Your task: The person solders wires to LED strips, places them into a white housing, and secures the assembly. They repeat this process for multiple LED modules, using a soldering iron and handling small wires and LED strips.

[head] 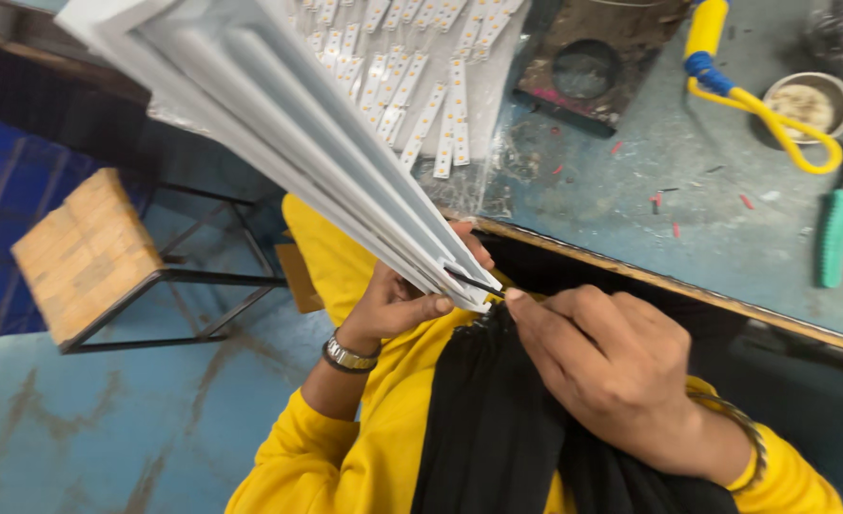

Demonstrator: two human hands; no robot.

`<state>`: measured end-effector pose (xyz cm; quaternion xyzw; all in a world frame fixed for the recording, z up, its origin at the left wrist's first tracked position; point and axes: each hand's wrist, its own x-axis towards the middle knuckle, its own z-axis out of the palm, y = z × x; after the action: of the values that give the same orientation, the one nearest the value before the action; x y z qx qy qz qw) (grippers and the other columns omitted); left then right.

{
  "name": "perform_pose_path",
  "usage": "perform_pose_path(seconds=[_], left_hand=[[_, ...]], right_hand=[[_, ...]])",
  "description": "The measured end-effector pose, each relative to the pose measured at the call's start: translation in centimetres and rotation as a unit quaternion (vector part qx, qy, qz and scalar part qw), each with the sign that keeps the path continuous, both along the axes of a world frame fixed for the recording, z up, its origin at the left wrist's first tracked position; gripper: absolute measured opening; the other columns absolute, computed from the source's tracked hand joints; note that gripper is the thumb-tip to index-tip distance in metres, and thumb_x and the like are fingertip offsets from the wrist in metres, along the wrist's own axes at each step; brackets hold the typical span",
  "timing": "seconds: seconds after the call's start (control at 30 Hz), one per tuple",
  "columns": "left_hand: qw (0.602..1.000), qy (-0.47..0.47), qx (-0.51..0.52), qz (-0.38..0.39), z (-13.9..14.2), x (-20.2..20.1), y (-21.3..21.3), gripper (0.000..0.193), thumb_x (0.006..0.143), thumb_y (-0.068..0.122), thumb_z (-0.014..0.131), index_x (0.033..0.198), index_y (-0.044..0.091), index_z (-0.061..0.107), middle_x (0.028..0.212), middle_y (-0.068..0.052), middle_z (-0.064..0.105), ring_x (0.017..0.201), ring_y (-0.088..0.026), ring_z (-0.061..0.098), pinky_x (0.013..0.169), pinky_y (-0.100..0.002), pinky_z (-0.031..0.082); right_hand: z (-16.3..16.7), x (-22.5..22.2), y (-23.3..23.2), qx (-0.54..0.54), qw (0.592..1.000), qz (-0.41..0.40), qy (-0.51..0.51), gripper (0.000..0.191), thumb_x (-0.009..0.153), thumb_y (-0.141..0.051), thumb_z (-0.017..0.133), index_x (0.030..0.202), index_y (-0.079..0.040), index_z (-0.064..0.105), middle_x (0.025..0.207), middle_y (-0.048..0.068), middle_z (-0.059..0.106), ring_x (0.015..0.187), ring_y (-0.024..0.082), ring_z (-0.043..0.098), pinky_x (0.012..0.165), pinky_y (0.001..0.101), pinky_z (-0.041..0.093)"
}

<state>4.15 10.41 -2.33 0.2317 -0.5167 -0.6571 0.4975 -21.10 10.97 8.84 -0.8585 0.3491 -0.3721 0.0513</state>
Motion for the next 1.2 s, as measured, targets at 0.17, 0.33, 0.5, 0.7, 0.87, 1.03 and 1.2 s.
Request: perform_pose_path(seconds=[0.17,0.33,0.5,0.7,0.87,1.03,1.2], left_hand=[[0.993,-0.120,-0.021,-0.002,-0.1,-0.2,-0.5,0.044,0.101,0.005,0.078,0.139,-0.001,0.059,0.127,-0.013,0.068,0.116,-0.017,0.065,0.104,-0.032,0.055],[0.983,-0.132,-0.126,-0.010,2.2,-0.6,-2.8,0.054,0.097,0.009,0.077,0.146,0.000,0.054,0.140,-0.011,0.059,0.126,-0.016,0.060,0.114,-0.033,0.050],[0.929,-0.196,-0.312,0.026,5.7,-1.6,-4.9,0.046,0.098,0.017,0.075,0.136,0.003,0.052,0.150,-0.018,0.054,0.133,-0.028,0.061,0.113,-0.038,0.049],[0.921,-0.225,-0.315,0.028,6.8,-1.8,-5.5,0.057,0.110,0.034,0.065,0.154,0.004,0.042,0.139,-0.013,0.059,0.125,-0.024,0.061,0.110,-0.033,0.050],[0.932,-0.212,-0.293,0.035,6.4,-1.7,-5.6,0.059,0.116,0.040,0.057,0.160,0.006,0.036,0.124,-0.010,0.059,0.114,-0.021,0.061,0.104,-0.031,0.051],[0.922,-0.218,-0.316,0.056,6.1,-0.8,-5.1,0.064,0.116,0.042,0.053,0.166,0.011,0.029,0.117,-0.009,0.056,0.105,-0.020,0.058,0.101,-0.031,0.050],[0.916,-0.245,-0.316,0.040,4.8,-0.9,-3.3,0.070,0.113,0.044,0.056,0.168,0.012,0.026,0.113,-0.011,0.054,0.105,-0.024,0.057,0.102,-0.036,0.049]], right_hand=[[-0.1,0.1,0.2,-0.014,0.999,-0.029,-0.034,0.018,0.084,-0.004,0.089,0.093,-0.008,0.074,0.077,0.002,0.061,0.060,0.018,0.056,0.054,0.0349,0.042],[-0.8,0.1,0.1,-0.015,0.992,-0.114,-0.060,0.018,0.087,-0.002,0.092,0.096,-0.007,0.077,0.078,0.005,0.060,0.061,0.017,0.054,0.052,0.0323,0.041],[-1.0,0.2,0.8,-0.022,0.989,-0.138,-0.058,0.019,0.090,-0.003,0.093,0.102,-0.006,0.078,0.081,0.006,0.061,0.065,0.018,0.060,0.060,0.0301,0.044],[-2.4,0.3,-0.3,0.110,0.957,-0.101,-0.247,0.015,0.099,0.001,0.088,0.100,0.005,0.073,0.095,0.009,0.071,0.075,0.011,0.064,0.064,0.0226,0.047],[-3.1,0.1,-0.5,0.280,0.872,-0.005,-0.402,0.015,0.098,0.004,0.074,0.112,0.007,0.071,0.098,0.005,0.069,0.080,0.009,0.064,0.068,0.0212,0.050],[-4.2,0.0,0.1,0.365,0.805,0.114,-0.455,0.031,0.103,0.007,0.066,0.133,0.005,0.068,0.115,0.004,0.063,0.092,0.012,0.064,0.083,0.0254,0.052],[-7.9,0.1,1.1,0.403,0.709,0.072,-0.574,0.023,0.100,0.008,0.064,0.121,-0.001,0.062,0.111,0.008,0.067,0.098,0.017,0.066,0.087,0.0296,0.056]])
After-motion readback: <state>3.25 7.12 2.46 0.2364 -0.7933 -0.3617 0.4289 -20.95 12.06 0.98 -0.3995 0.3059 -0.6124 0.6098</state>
